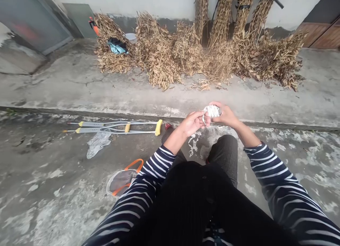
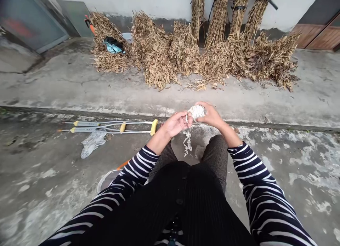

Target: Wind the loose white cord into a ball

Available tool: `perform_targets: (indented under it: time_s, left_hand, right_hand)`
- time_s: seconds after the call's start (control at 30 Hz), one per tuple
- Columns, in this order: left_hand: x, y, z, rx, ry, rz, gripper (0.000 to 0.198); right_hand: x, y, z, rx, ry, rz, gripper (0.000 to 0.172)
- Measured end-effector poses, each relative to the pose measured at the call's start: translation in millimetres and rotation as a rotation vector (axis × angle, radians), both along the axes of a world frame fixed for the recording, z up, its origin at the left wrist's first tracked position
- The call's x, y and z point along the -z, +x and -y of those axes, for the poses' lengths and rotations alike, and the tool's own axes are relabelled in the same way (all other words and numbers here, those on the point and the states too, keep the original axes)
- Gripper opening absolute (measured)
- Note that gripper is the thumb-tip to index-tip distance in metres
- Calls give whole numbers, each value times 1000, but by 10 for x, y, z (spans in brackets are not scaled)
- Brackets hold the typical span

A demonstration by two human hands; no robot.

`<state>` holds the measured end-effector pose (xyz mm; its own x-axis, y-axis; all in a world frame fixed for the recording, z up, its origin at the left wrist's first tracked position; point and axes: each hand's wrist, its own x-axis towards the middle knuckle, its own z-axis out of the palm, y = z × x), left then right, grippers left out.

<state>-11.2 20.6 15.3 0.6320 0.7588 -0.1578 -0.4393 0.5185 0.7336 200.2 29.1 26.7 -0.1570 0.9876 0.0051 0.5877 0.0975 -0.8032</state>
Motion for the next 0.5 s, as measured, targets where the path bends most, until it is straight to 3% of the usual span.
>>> perform_targets:
  time_s: [0.13,0.3,0.37,0.5]
  left_hand:
    - [196,-87,142,104,81,-41,34]
    - [597,-97,146,201,91,-239,49]
    - [737,-70,38,166,148,-331,47]
    - [870,23,-313,-52,265,-565,25]
  right_hand:
    - [-158,124,-69,232,268,241,70]
    - [-580,206,-54,212,683,300,63]
    - [-796,151,-2,155,783,301,63]
    - [-1210,-46,104,76,857,274,62]
